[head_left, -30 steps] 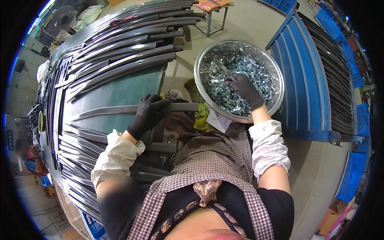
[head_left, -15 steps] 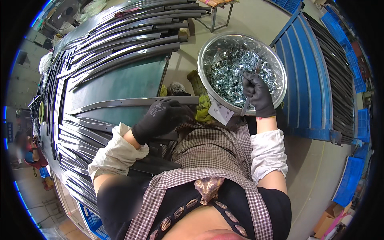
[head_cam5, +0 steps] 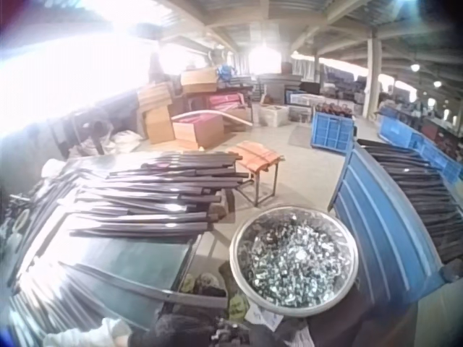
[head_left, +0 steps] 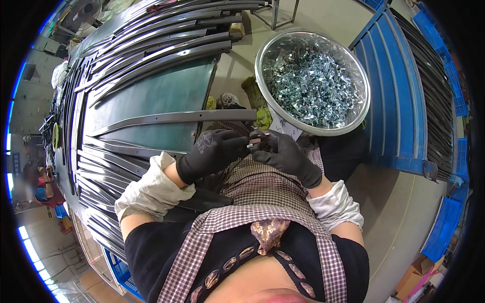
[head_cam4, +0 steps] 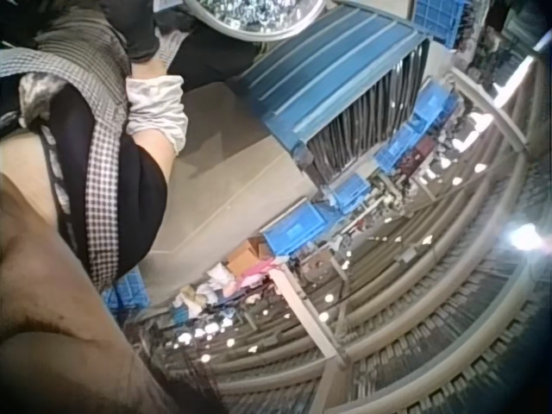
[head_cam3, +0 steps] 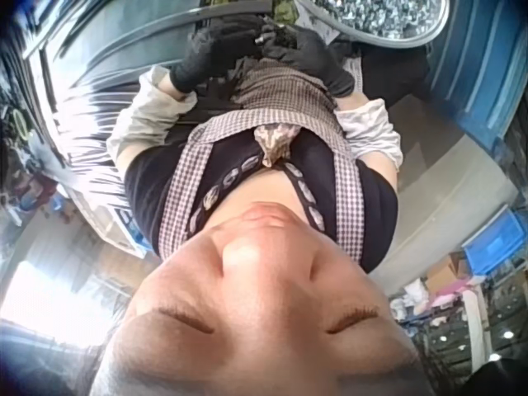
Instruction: The person repeatedly picks up long metal frame pieces and small metallic fasteners from a bowl, then inserts the fasteners into pre-drilled holes along the frame. The person works one frame at a time, placing each completed piece aside on a nearby rack.
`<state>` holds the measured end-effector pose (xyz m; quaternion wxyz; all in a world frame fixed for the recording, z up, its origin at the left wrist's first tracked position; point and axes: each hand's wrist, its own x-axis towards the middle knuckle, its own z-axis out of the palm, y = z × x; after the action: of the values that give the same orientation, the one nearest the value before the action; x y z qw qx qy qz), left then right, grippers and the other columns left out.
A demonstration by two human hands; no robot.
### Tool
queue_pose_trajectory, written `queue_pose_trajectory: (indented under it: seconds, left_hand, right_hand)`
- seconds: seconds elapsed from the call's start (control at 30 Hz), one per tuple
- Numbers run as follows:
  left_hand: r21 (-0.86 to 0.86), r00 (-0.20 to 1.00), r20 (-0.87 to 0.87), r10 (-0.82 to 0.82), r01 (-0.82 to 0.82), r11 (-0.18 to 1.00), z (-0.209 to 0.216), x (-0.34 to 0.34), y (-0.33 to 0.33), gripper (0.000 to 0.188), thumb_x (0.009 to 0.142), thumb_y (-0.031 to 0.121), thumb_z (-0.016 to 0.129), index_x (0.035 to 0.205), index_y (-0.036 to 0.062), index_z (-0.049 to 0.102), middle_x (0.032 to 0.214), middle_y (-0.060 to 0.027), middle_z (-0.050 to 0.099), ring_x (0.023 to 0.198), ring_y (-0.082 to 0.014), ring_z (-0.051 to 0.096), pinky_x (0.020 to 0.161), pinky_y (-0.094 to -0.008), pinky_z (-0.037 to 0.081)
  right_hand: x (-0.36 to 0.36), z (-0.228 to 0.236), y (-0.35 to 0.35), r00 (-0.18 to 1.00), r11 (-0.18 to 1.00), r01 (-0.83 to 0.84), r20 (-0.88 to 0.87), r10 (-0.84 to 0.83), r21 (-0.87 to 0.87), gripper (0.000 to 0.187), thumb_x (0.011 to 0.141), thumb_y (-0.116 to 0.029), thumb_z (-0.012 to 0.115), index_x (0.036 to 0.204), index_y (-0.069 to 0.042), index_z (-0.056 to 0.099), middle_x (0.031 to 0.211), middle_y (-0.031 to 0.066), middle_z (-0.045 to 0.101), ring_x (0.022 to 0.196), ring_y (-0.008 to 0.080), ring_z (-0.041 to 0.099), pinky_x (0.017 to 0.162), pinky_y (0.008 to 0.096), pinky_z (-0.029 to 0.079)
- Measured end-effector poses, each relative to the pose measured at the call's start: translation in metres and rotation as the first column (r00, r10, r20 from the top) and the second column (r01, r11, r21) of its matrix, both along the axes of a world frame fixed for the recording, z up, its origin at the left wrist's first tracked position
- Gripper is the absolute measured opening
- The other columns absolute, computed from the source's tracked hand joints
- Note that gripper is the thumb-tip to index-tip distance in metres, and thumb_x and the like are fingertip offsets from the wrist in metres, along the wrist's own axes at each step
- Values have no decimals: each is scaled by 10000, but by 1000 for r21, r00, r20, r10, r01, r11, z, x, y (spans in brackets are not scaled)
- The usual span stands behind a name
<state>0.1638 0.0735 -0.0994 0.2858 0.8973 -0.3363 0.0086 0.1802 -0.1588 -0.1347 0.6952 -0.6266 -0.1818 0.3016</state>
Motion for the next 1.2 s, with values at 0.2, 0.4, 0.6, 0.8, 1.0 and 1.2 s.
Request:
queue_pose_trajectory:
  seconds: [0.2,0.4,0.6,0.8,1.0,1.2]
  left_hand:
    - [299,913,318,-256,160,941,-3,5,4,354,751,178,704,1097,108,676,853,-12,583,742,-180,625,628,-338,518]
    - [334,902,280,-329,229,914,-10,10,3,375,744,174,698,1111,99,672,908,-21,589,791,-190,619,668,-343,514]
    - [256,915,244,-322,259,931,-13,18,1,443,758,181,704,1188,88,650,992,-65,613,860,-245,635,712,-378,524]
    - [150,944,326,52,-106,983,-27,50,19,523,803,241,734,1270,59,585,1082,-132,651,932,-342,644,798,-446,531]
    - [116,1000,6,11,-11,993,-44,44,35,533,788,266,777,1251,63,610,1034,-156,672,888,-348,661,775,-411,537]
    - [65,993,-116,2,6,998,-26,38,27,365,810,217,727,1144,87,656,1112,-130,676,994,-347,662,838,-431,538]
  right_hand:
    - [4,3,-4,993,993,-48,-113,35,-112,387,869,-164,765,1166,36,621,865,12,639,815,56,572,739,237,498]
    - [9,3,-7,995,982,-38,82,54,-187,402,840,-187,783,1138,30,625,825,15,619,773,63,542,682,253,466]
    - [12,3,-14,995,961,-94,5,98,-259,382,845,-217,775,1114,14,632,855,21,632,753,81,537,680,270,465]
    - [20,-22,-15,872,911,278,478,-106,-305,380,882,-192,709,1173,28,602,863,120,674,780,193,642,715,333,497]
    - [27,-24,-13,713,851,316,696,78,-419,393,896,-209,678,1236,-35,587,1006,171,683,907,316,659,783,409,514]
    - [38,-37,-11,726,948,177,685,54,-263,292,908,-211,672,1142,-37,647,974,160,684,883,326,652,775,411,513]
